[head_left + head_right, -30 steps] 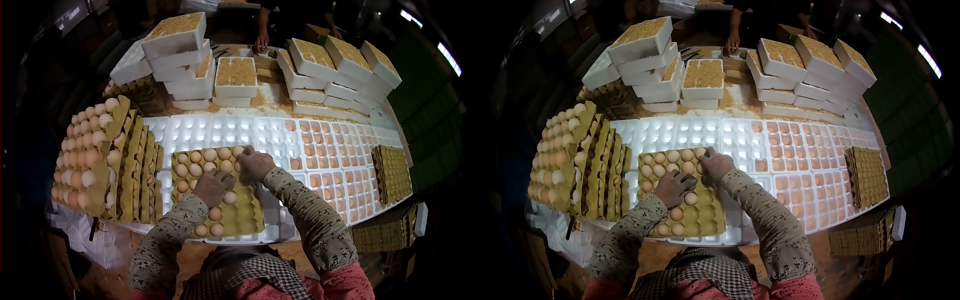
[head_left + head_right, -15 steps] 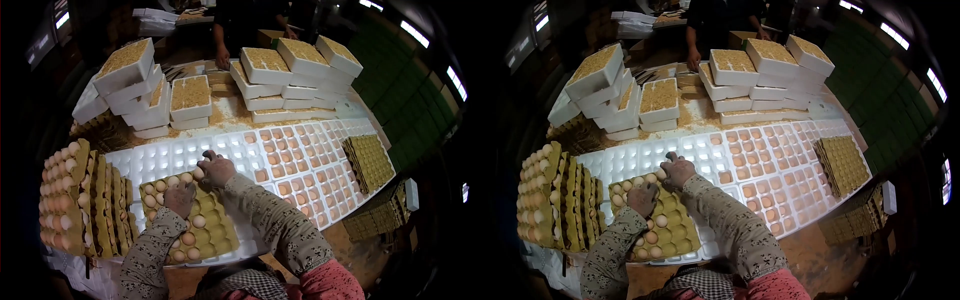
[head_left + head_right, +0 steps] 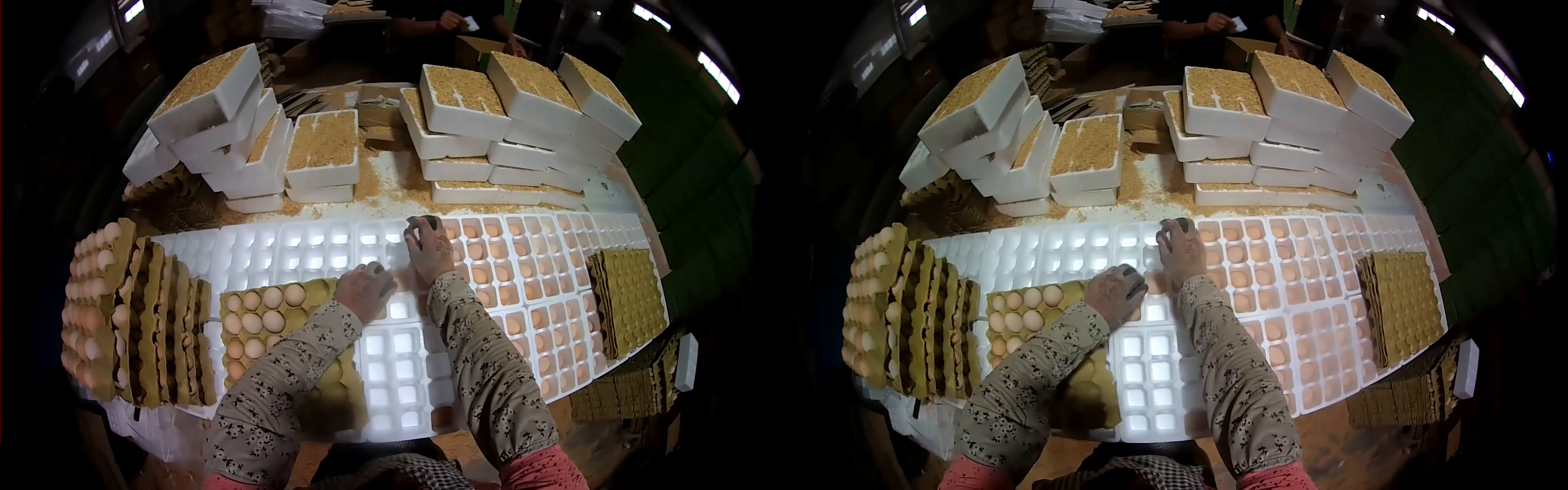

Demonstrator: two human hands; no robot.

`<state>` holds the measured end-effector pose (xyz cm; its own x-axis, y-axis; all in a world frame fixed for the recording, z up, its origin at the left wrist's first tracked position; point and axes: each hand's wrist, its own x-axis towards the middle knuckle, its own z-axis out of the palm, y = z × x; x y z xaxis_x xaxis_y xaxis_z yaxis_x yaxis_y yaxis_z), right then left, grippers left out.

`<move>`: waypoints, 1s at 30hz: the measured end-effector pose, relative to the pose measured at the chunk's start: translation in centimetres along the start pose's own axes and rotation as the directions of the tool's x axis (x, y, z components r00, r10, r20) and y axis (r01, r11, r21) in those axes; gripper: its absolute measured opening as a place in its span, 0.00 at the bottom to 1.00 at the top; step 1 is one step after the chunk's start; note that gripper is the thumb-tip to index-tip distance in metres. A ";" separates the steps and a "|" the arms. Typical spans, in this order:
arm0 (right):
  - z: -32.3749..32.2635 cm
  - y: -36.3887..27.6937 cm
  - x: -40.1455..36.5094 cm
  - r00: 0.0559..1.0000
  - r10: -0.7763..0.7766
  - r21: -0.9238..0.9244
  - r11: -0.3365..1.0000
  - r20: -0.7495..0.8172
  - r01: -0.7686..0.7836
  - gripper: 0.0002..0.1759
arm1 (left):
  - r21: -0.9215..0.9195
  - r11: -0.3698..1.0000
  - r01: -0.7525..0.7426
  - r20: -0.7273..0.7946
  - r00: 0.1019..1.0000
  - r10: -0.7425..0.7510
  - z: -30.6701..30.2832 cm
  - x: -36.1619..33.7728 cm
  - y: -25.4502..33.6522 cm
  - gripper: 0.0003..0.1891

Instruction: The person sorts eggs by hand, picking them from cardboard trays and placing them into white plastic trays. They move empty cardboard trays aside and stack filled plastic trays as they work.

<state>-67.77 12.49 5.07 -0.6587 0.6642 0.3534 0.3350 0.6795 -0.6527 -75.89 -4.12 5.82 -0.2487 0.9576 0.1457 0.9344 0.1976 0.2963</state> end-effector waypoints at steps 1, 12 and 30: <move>1.3 1.7 -0.1 1.000 -0.002 0.019 1.000 0.018 0.001 0.16 | -0.021 1.000 -0.008 -0.160 0.987 0.005 -0.5 0.4 0.7 0.14; 5.6 -12.1 -3.1 0.724 -0.613 0.135 0.784 0.315 0.605 0.17 | -0.382 0.813 0.439 -0.334 0.755 -0.565 -9.3 -9.1 -11.0 0.17; 2.8 -17.3 -10.9 0.542 -0.104 0.080 0.994 0.834 0.068 0.24 | -0.635 0.765 0.108 -0.348 0.844 -0.408 -8.2 -14.3 -14.4 0.14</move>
<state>-68.30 -7.36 10.66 -0.9537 0.0291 -0.2995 0.2344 0.6957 -0.6790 -87.84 -22.34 7.20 -0.6798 0.6548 0.3303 0.5256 0.1209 0.8421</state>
